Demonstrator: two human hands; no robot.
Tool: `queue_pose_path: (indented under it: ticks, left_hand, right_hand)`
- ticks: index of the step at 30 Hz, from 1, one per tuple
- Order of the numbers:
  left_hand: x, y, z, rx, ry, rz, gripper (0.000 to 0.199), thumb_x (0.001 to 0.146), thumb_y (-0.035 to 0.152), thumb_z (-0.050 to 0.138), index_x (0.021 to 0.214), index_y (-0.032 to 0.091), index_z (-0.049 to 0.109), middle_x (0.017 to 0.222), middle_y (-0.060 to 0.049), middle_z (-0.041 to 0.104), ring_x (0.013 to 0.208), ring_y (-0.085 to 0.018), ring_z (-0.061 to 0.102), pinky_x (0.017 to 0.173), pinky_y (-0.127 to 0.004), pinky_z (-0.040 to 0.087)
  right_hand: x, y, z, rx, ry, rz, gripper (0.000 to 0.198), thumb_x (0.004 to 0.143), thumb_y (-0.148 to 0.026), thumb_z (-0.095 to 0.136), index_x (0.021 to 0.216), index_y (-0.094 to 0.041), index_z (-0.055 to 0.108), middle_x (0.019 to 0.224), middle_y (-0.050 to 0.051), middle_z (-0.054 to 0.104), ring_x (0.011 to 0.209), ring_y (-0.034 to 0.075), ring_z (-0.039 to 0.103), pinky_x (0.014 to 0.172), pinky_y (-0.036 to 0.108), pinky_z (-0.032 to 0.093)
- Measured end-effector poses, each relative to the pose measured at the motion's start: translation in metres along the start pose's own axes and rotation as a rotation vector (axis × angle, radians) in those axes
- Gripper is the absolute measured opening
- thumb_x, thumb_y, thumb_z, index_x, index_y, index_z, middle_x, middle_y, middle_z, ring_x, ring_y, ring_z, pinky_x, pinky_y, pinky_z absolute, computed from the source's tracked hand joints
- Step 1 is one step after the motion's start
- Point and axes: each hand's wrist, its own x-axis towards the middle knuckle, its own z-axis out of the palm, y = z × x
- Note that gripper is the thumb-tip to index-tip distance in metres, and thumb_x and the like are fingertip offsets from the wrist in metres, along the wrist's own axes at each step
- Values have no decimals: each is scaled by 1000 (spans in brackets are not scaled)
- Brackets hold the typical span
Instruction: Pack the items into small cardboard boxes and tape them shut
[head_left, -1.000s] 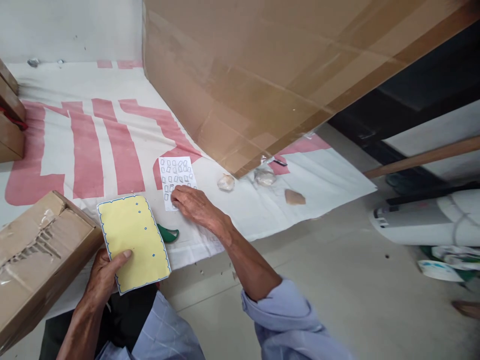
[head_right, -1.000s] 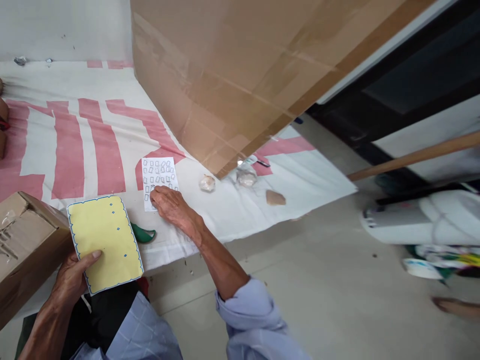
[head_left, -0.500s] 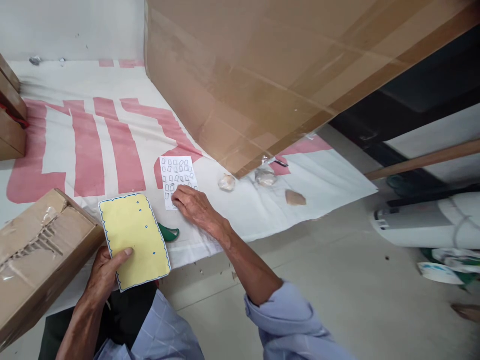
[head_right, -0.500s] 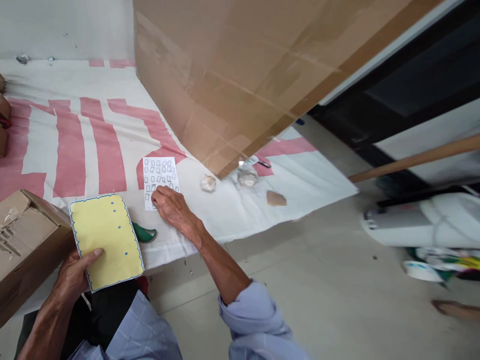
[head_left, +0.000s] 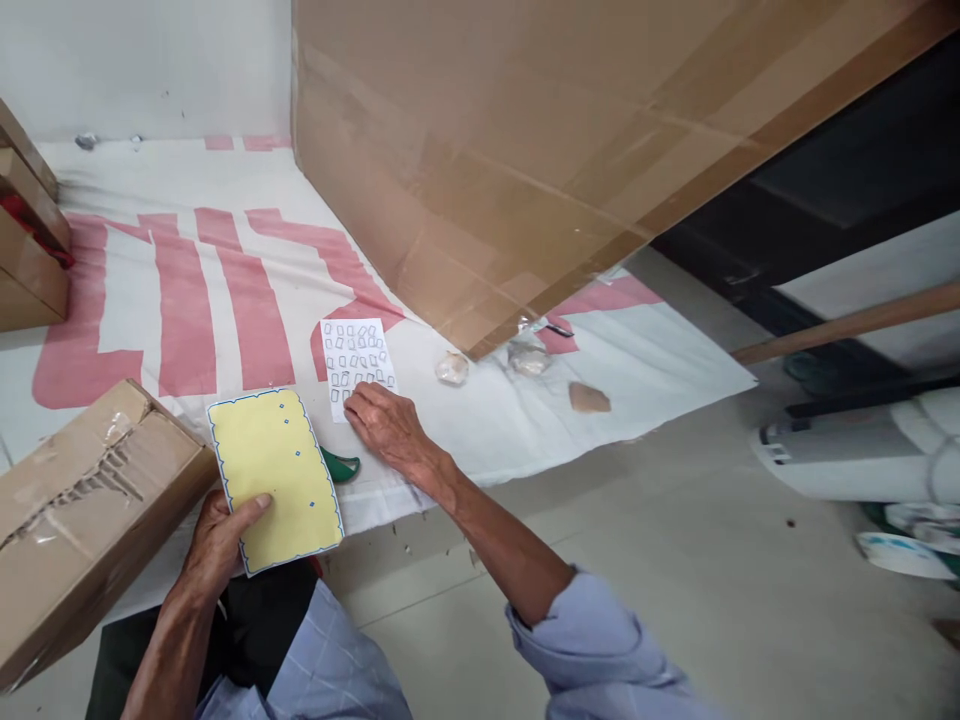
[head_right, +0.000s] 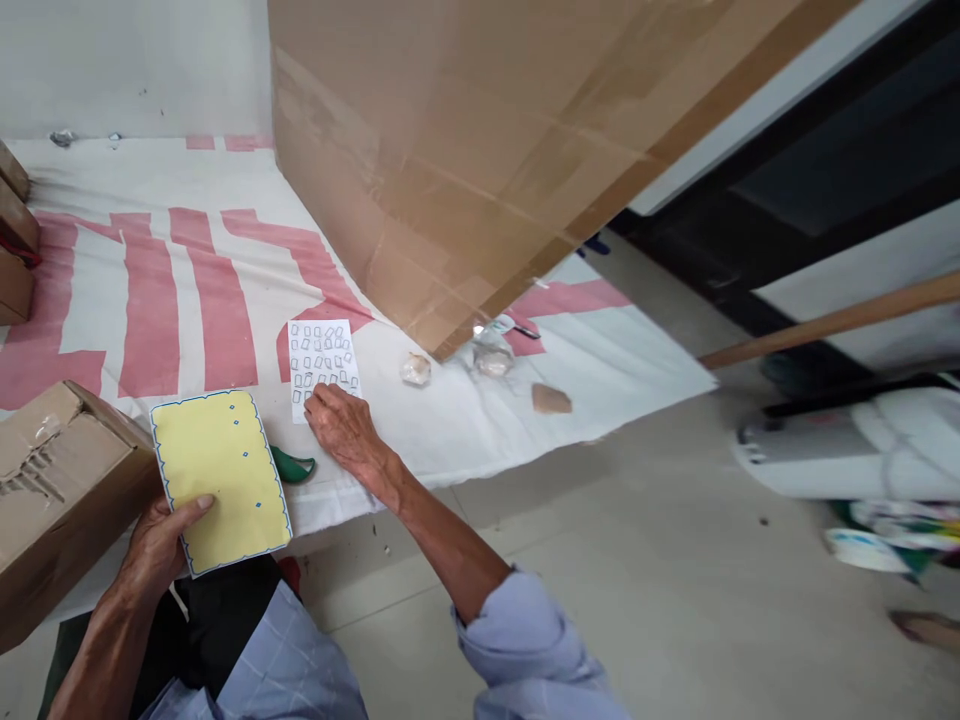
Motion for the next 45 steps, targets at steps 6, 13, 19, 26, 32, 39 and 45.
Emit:
queue_pose_path:
  ticks: [6,13,19,26,32,39,45]
  left_hand:
    - [1,-1,-4,19,-64,32,48,60,47,92,92,12,85,100,-16,85,90,-40,82,85,-47,66]
    - [0,-2,-6,40,-84,66,46,59,46,91,87,11,84,94,-18,85,89,-41,81,86,-49,65]
    - [1,3,-5,45,-65,99,45,56,46,94,85,13,84,91,-15,85,91,-41,81,85,-47,65]
    - [3,7,-6,121,-152,128,49,59,54,95,87,14,85,95,-17,85,99,-42,80,89,-49,64]
    - [6,12,-7,254,-251,389,36,78,53,87,89,19,89,130,-15,79,125,-38,70,109,-41,55]
    - [-4,25,1,310,-253,427,41,77,58,84,87,18,90,130,-19,77,111,-36,73,102,-42,57]
    - [-3,23,2,317,-241,427,42,76,60,85,87,19,90,125,-18,79,110,-37,73,102,-44,57]
  right_hand:
    - [-8,-6,3,59,50,39,22,105,-16,53,96,-19,73,103,10,70,95,22,60,72,30,43]
    - [-36,-48,4,595,267,144,29,108,-30,47,107,-18,74,100,10,72,91,21,66,80,31,51]
    - [-59,-93,0,1256,62,339,40,94,-58,68,101,-19,73,85,3,70,74,17,61,69,28,50]
    - [-57,-96,-3,1364,183,404,37,82,-56,76,80,-23,59,74,-3,59,67,14,53,66,26,46]
    - [-63,-61,-11,1368,311,501,42,80,-62,73,85,-22,61,75,-2,62,64,13,52,61,25,44]
    - [-69,25,-27,1192,510,688,46,71,-65,73,88,-24,61,71,-1,65,61,16,54,57,27,45]
    - [-67,90,-25,906,621,788,35,69,-57,64,80,-24,57,72,0,64,65,17,52,58,29,42]
